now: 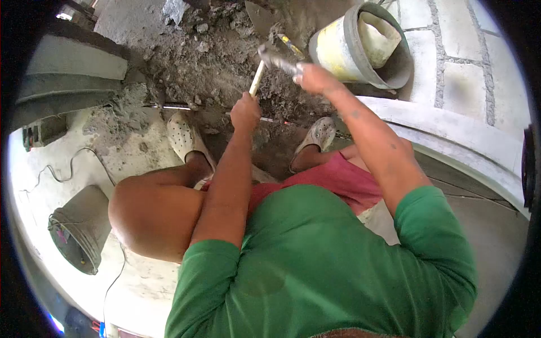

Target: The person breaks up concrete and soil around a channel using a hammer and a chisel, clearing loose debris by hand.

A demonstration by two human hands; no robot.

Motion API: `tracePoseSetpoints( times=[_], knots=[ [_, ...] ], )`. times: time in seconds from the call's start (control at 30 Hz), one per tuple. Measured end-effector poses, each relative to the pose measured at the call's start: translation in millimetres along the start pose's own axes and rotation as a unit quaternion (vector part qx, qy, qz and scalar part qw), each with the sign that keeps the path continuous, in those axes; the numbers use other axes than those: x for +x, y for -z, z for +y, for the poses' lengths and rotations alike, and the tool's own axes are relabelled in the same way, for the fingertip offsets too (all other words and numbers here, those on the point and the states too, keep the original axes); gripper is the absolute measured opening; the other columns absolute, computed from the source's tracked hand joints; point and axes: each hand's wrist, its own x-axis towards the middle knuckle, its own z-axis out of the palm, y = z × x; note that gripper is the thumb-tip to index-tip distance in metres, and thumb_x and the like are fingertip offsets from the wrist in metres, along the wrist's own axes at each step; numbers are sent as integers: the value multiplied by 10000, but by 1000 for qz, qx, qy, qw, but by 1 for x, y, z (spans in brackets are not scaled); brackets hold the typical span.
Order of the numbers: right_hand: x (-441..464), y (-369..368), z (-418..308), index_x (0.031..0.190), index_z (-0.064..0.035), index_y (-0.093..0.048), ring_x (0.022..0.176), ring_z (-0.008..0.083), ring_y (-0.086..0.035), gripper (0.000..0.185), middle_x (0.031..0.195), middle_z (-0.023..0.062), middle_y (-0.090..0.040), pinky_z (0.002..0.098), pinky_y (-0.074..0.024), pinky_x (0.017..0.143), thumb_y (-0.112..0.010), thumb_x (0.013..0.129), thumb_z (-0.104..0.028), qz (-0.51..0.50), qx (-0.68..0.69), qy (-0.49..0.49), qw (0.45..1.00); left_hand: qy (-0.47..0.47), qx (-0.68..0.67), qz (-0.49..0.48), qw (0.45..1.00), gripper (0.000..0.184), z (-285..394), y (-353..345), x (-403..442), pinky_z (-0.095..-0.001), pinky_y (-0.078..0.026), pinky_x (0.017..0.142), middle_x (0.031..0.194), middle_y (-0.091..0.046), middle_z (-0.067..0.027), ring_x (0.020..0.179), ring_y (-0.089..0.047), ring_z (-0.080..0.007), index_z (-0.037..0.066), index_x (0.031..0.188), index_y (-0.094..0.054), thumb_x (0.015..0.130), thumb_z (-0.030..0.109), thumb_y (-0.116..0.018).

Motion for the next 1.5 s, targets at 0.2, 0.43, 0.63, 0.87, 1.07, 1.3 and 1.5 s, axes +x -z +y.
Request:
tracePoseSetpoints(
  times=[0.2, 0.43, 0.63, 0.87, 1.07, 1.3, 1.5],
  knots=[
    [-12, 88, -56, 1322, 12, -532, 1070, 402, -642, 565, 1118, 303, -642, 441, -502, 919, -615, 926, -382, 280, 149, 143, 938, -19, 10, 48, 999, 259, 4, -4, -3, -495, -537, 588, 714, -656, -161, 674, -677, -359, 60, 865, -547, 938, 304, -595],
    [26, -14, -7, 1264, -23, -546, 1027, 408, -648, 484, 1095, 271, -658, 497, -508, 899, -614, 909, -346, 93, 20, 43, 995, -35, 34, 51, 997, 232, -7, -4, 8, -481, -542, 569, 723, -661, -145, 660, -677, -346, 65, 882, -577, 925, 291, -609],
    [36, 76, -51, 1236, -54, -601, 748, 277, -659, 483, 849, 162, -689, 408, -519, 710, -632, 903, -402, 156, 177, 100, 967, 9, -8, -12, 1000, 276, -8, 1, 14, -523, -540, 689, 821, -682, -176, 775, -681, -392, 48, 909, -587, 925, 324, -588],
    [11, 99, -104, 1143, -28, -575, 823, 423, -658, 438, 856, 255, -662, 477, -514, 737, -593, 931, -412, 448, 200, 194, 850, 0, -14, 0, 1000, 283, -8, 6, 14, -523, -541, 681, 825, -683, -183, 770, -680, -395, 53, 923, -589, 926, 336, -588],
    [19, -22, -20, 1162, -21, -576, 980, 431, -649, 409, 1057, 256, -667, 523, -504, 859, -564, 938, -364, 15, -20, 9, 1000, -23, -19, -41, 999, 376, -7, -20, 8, -515, -530, 667, 801, -674, -169, 761, -691, -352, 17, 1030, -609, 919, 377, -603],
    [20, 63, -58, 1086, -30, -609, 960, 453, -634, 416, 980, 269, -663, 506, -504, 830, -622, 905, -404, 248, 183, 104, 946, 205, -246, -260, 911, 460, -31, 21, 43, -501, -480, 648, 921, -673, -235, 811, -673, -411, -8, 1148, -611, 961, 408, -549],
    [30, 91, -72, 1123, -34, -612, 980, 458, -630, 422, 970, 272, -667, 504, -508, 842, -625, 909, -398, 405, 117, 222, 879, 34, -44, -96, 994, 382, -16, -2, 31, -526, -516, 823, 981, -680, -236, 954, -659, -406, 34, 1051, -611, 967, 385, -487]
  ],
)
